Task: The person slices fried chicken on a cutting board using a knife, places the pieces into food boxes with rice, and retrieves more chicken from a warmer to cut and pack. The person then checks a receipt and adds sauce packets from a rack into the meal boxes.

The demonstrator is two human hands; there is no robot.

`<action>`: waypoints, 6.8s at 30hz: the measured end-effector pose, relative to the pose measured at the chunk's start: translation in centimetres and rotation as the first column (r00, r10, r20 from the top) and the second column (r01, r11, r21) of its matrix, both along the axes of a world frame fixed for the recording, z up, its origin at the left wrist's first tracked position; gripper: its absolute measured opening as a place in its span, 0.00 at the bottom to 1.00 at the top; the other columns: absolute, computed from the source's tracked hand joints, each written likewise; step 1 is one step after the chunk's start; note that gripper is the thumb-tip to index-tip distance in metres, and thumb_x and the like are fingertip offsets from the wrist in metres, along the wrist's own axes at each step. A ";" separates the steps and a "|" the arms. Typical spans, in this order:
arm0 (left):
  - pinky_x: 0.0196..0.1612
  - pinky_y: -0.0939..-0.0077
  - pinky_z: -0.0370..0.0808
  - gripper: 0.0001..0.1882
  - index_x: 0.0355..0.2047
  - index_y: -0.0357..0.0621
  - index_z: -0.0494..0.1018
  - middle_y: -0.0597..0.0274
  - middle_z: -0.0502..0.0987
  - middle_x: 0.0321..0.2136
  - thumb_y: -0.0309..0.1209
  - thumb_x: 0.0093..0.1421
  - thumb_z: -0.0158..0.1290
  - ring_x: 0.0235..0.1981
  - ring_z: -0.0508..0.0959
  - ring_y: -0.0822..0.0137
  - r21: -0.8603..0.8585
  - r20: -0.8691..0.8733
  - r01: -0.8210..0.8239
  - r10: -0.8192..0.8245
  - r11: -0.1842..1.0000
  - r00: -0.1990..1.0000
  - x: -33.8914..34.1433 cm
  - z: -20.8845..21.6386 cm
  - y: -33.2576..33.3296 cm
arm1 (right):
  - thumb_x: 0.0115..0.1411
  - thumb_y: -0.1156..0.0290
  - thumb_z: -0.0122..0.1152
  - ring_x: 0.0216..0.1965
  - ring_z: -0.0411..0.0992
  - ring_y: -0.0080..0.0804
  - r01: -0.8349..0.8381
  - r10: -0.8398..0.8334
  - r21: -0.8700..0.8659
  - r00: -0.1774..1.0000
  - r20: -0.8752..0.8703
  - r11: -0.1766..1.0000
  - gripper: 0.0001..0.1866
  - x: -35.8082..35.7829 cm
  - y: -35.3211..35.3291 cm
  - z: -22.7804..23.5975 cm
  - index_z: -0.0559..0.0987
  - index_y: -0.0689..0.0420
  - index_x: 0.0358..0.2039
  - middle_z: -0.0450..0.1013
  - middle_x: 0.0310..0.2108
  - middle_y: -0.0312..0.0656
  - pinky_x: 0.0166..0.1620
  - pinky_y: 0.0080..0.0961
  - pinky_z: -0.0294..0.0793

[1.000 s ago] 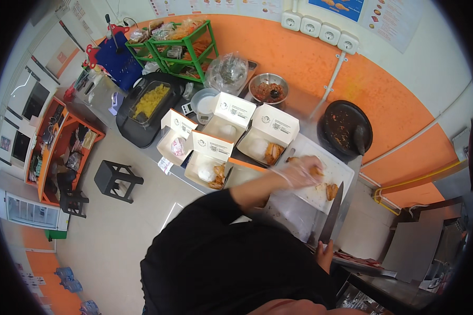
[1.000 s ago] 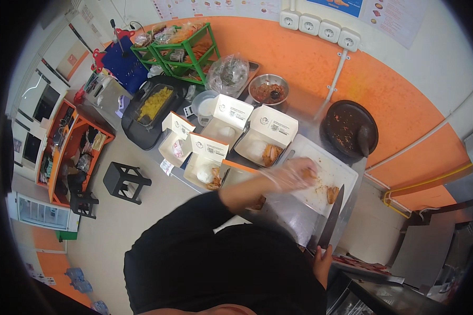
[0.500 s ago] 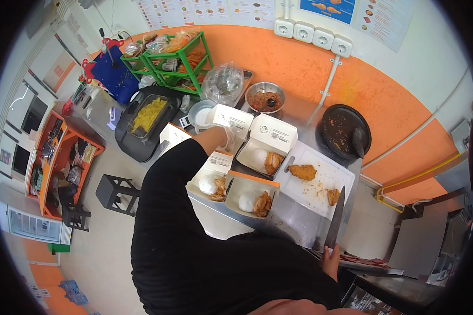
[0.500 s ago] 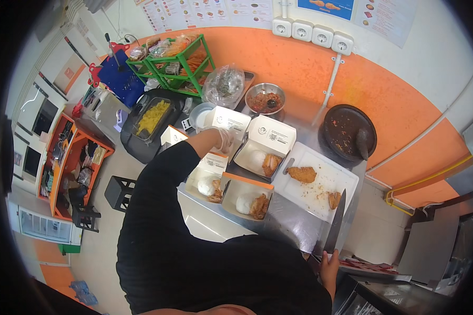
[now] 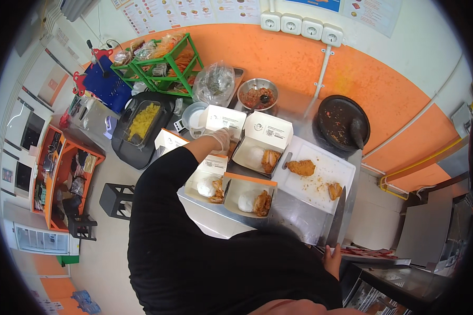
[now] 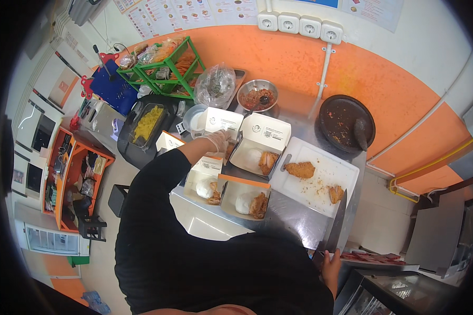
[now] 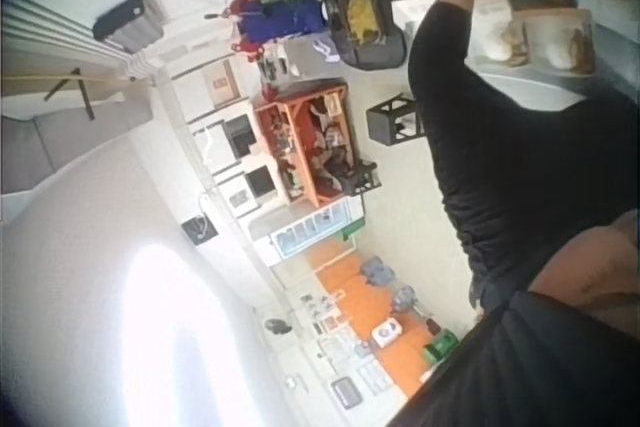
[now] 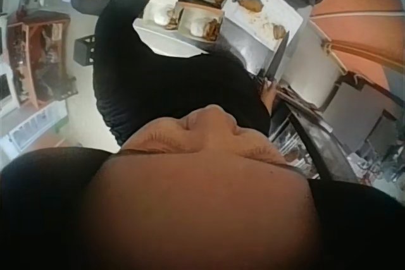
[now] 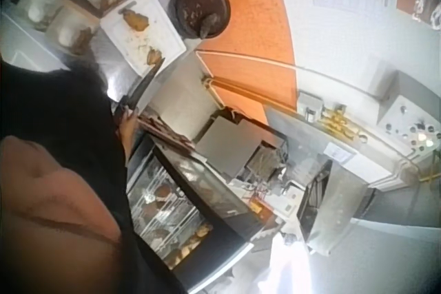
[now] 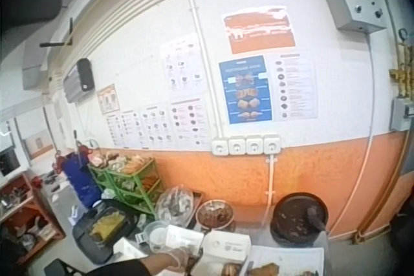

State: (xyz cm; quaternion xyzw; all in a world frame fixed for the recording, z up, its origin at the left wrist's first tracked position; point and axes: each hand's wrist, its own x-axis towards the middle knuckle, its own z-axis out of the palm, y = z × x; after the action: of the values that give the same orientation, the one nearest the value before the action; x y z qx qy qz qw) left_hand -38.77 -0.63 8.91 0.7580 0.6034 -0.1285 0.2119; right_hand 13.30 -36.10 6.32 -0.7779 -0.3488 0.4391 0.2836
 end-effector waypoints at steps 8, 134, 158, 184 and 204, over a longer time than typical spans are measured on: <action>0.49 0.57 0.73 0.22 0.44 0.44 0.77 0.46 0.80 0.40 0.43 0.52 0.54 0.43 0.80 0.52 -0.189 -0.069 0.244 -0.261 0.951 0.963 -2.3 -2.7 3.3 | 0.63 0.62 0.59 0.28 0.75 0.55 -0.189 0.160 0.095 0.954 0.255 0.977 0.21 2.8 -1.5 -5.1 0.68 0.64 0.49 0.74 0.27 0.59 0.29 0.41 0.71; 0.57 0.63 0.72 0.30 0.56 0.34 0.64 0.43 0.70 0.55 0.35 0.55 0.54 0.55 0.73 0.52 0.015 -0.052 0.071 -0.070 0.997 0.996 36.0 -3.1 -4.9 | 0.63 0.61 0.58 0.37 0.74 0.65 -0.057 0.026 0.208 0.989 0.146 0.977 0.20 1.3 0.2 -0.7 0.68 0.65 0.45 0.74 0.30 0.64 0.37 0.46 0.72; 0.61 0.63 0.65 0.19 0.55 0.43 0.69 0.49 0.70 0.56 0.36 0.66 0.44 0.58 0.69 0.51 0.253 0.467 0.260 -0.353 0.932 0.810 39.3 -6.8 -0.5 | 0.66 0.67 0.48 0.31 0.74 0.63 -0.419 0.381 -0.003 0.823 0.422 0.908 0.10 -4.0 9.2 0.0 0.66 0.62 0.38 0.74 0.31 0.61 0.33 0.53 0.74; 0.49 0.62 0.73 0.13 0.48 0.46 0.73 0.52 0.77 0.44 0.28 0.62 0.50 0.46 0.76 0.49 0.449 0.744 0.043 -0.400 0.893 0.535 42.2 -7.8 0.8 | 0.65 0.68 0.50 0.33 0.72 0.65 -0.400 0.359 0.050 0.865 0.349 0.915 0.10 -1.0 10.6 0.0 0.65 0.61 0.37 0.73 0.31 0.63 0.34 0.55 0.71; 0.51 0.66 0.74 0.14 0.49 0.43 0.73 0.50 0.77 0.46 0.24 0.64 0.47 0.47 0.78 0.52 0.544 0.759 0.077 -0.529 0.836 0.379 43.2 -3.5 1.4 | 0.66 0.67 0.49 0.28 0.73 0.63 -0.409 0.323 0.163 0.863 0.388 0.898 0.10 -0.5 10.4 -0.7 0.65 0.60 0.40 0.73 0.32 0.59 0.30 0.52 0.73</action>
State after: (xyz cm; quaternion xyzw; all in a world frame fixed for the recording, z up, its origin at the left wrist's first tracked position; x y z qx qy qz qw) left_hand 4.46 0.81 5.40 0.8350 0.2571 0.3842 0.2985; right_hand 12.81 -25.73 5.66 -0.7224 -0.5864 0.2937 0.2192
